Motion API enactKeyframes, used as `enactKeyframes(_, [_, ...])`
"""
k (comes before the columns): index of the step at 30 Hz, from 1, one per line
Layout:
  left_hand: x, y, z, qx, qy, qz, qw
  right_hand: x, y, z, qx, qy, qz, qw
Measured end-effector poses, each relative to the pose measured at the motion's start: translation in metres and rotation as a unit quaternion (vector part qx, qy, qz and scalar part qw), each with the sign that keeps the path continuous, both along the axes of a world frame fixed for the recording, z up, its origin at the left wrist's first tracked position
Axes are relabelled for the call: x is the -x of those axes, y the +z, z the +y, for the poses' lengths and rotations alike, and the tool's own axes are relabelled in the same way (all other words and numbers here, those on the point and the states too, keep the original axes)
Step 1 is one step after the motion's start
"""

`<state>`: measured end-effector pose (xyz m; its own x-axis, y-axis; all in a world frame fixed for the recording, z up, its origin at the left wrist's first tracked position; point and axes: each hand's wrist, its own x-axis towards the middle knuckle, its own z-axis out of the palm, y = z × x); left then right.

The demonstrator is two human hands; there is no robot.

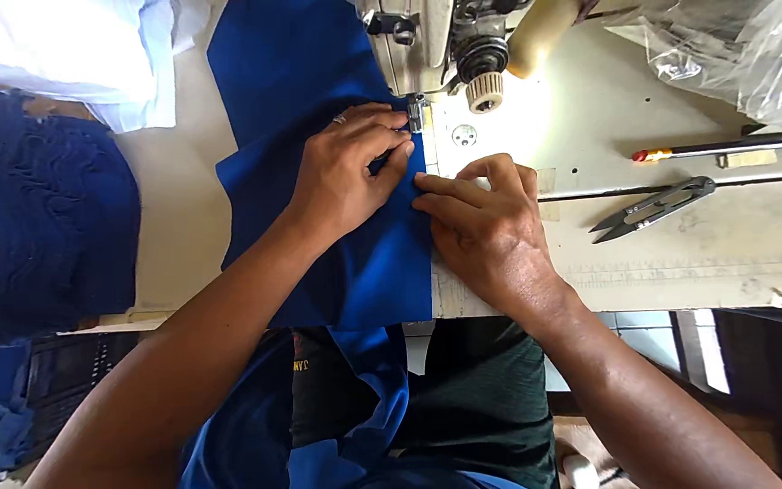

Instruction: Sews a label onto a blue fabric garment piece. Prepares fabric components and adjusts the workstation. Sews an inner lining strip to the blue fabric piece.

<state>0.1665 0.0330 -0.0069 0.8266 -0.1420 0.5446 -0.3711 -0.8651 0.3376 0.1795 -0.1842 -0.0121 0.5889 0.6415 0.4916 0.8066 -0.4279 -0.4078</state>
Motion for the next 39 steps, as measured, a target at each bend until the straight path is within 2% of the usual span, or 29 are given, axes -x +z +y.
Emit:
enactKeyframes(15, [-0.003, 0.001, 0.003, -0.009, 0.002, 0.010, 1.000, 0.001, 0.000, 0.002, 0.003, -0.012, -0.011, 1.000])
enactKeyframes(20, [-0.015, 0.003, 0.009, -0.023, -0.004, 0.007, 1.000, -0.002, 0.000, 0.004, 0.008, -0.022, -0.017, 1.000])
enactKeyframes(25, [-0.030, 0.004, 0.014, -0.057, 0.027, -0.017, 0.998, -0.003, 0.000, 0.006, 0.012, -0.029, -0.017, 0.999])
enactKeyframes(32, [-0.033, 0.003, 0.015, -0.045, 0.024, -0.020, 0.999, -0.003, -0.001, 0.005, 0.007, -0.022, -0.020, 1.000])
enactKeyframes(36, [-0.032, 0.003, 0.015, -0.039, 0.031, 0.000, 0.999, -0.008, -0.003, 0.004, -0.018, 0.002, -0.016, 1.000])
enactKeyframes(39, [-0.020, 0.006, 0.014, -0.034, 0.046, 0.064, 0.996, 0.001, 0.000, 0.001, -0.033, 0.017, -0.013, 0.999])
